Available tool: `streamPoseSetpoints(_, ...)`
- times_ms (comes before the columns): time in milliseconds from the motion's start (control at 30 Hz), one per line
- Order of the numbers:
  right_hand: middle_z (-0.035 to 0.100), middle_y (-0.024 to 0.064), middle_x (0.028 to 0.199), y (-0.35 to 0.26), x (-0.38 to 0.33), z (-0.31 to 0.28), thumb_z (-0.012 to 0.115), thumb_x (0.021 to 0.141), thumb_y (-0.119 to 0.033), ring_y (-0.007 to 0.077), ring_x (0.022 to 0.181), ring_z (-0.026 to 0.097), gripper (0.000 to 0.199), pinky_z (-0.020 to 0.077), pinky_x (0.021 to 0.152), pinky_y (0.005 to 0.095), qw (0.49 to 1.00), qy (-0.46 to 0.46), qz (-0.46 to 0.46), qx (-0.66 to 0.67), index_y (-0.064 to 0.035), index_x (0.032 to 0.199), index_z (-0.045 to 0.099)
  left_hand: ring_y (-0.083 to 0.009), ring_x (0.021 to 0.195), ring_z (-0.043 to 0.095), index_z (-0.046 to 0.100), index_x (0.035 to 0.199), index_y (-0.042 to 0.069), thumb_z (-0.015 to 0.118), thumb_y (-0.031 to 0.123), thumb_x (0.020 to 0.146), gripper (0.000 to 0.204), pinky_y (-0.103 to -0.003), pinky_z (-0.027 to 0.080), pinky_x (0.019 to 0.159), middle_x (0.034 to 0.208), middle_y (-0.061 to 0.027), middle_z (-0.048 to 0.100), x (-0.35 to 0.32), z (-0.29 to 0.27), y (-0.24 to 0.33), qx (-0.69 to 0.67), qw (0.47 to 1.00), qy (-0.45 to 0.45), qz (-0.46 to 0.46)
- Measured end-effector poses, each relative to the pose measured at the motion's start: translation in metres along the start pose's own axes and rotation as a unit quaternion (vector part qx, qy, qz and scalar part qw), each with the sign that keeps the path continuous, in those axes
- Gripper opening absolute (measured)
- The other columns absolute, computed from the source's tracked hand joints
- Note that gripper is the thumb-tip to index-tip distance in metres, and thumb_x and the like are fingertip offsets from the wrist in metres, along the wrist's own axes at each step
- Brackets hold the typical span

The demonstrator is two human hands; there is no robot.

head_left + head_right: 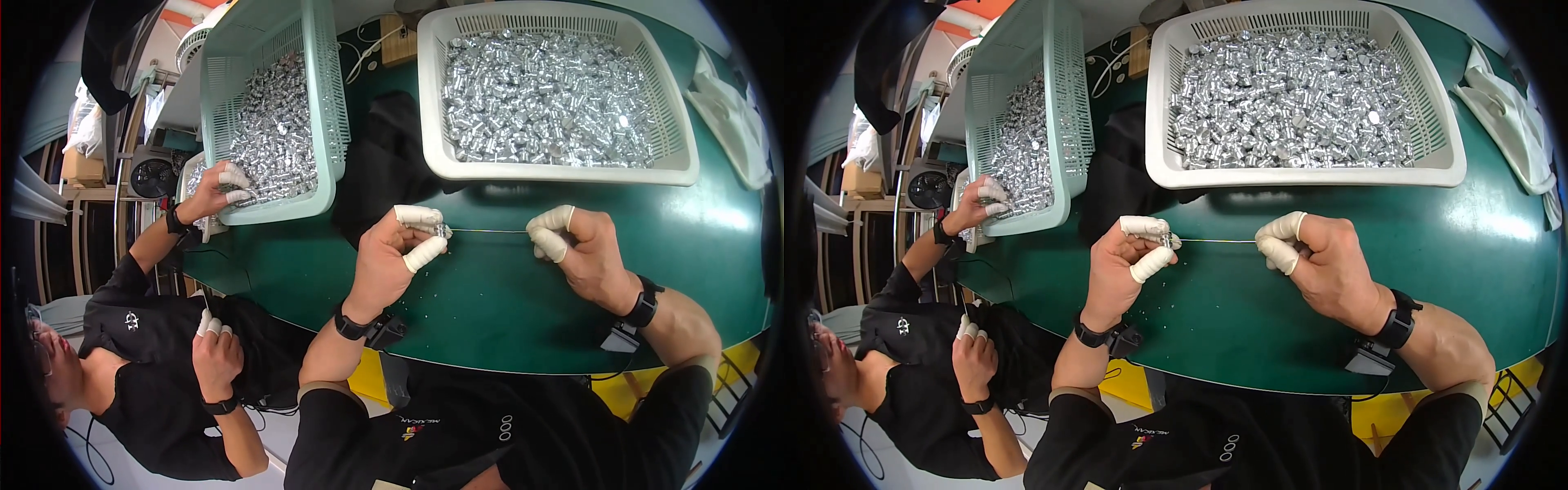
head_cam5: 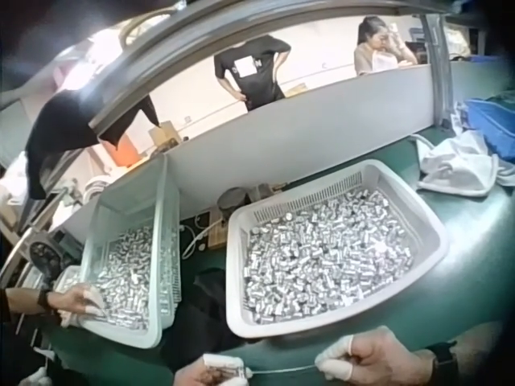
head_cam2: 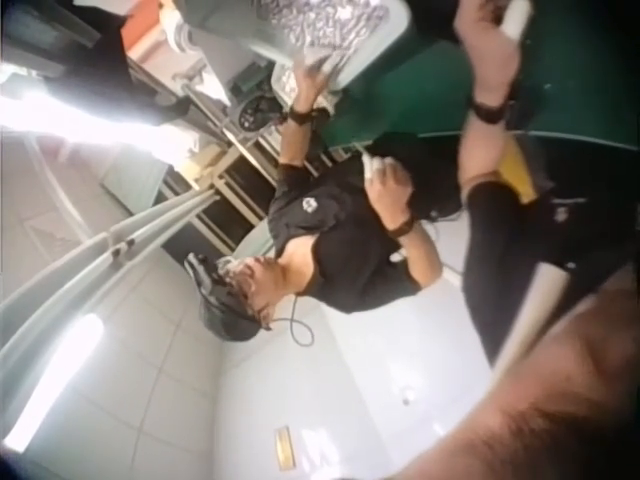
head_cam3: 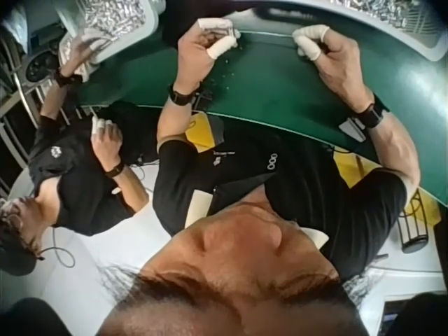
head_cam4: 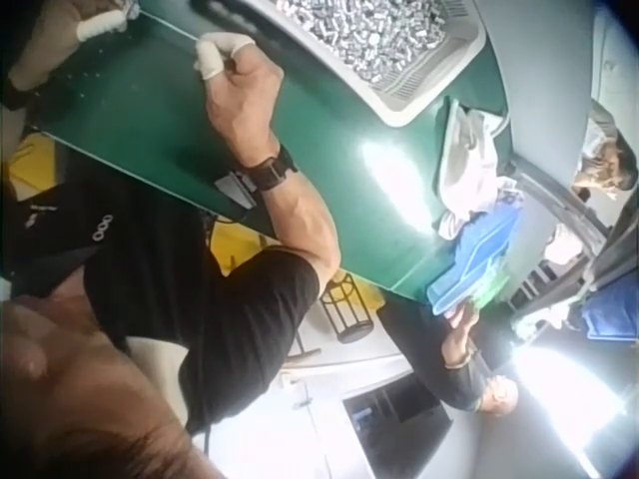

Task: Inspecting and handling small silver hardware components at a manual factory workstation.

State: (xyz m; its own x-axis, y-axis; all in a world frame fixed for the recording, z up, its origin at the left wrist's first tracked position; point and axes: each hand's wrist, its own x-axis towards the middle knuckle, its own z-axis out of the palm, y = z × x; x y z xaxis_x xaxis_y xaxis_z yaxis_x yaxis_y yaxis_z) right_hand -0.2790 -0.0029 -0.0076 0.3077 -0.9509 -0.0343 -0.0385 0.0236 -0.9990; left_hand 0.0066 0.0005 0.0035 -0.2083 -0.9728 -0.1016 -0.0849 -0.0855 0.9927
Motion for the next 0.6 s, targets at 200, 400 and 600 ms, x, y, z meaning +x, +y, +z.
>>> streamPoseSetpoints(200,0.069,0.0038,0.078,0.0014,0.0003,0.0004,0.068,0.094,-0.007,0.0065,0.067,0.062,0.008,0.0497,0.059,0.0225,1.0,0.009,-0.013,-0.01,0.0016,0.094,0.069,-0.0171,0.093,0.069,0.061,0.113,0.0,0.071,-0.005,0.088,0.027,-0.031,0.058,0.083,0.105,-0.0107,0.069,-0.0014,0.0023,-0.0013,0.022,1.0,-0.004,0.009)
streamPoseSetpoints(400,0.069,0.0062,0.079,-0.0028,-0.0017,0.0003,0.068,0.094,-0.006,0.0088,0.068,0.063,0.008,0.0511,0.06,0.024,0.999,0.001,-0.02,-0.044,0.0024,0.095,0.068,-0.0164,0.093,0.069,0.061,0.113,-0.001,0.072,-0.005,0.087,0.028,-0.03,0.057,0.083,0.105,-0.0105,0.07,-0.0015,0.0042,-0.002,0.097,0.995,0.004,0.026)
streamPoseSetpoints(600,0.069,0.0083,0.08,-0.0053,-0.0026,0.0,0.065,0.095,-0.004,0.0108,0.071,0.065,0.008,0.0529,0.064,0.025,0.996,-0.022,-0.022,-0.08,0.0041,0.097,0.067,-0.0166,0.093,0.069,0.061,0.114,-0.001,0.073,-0.004,0.087,0.029,-0.03,0.056,0.085,0.105,-0.0111,0.07,-0.0028,0.0051,-0.0014,0.119,0.992,-0.001,0.051)
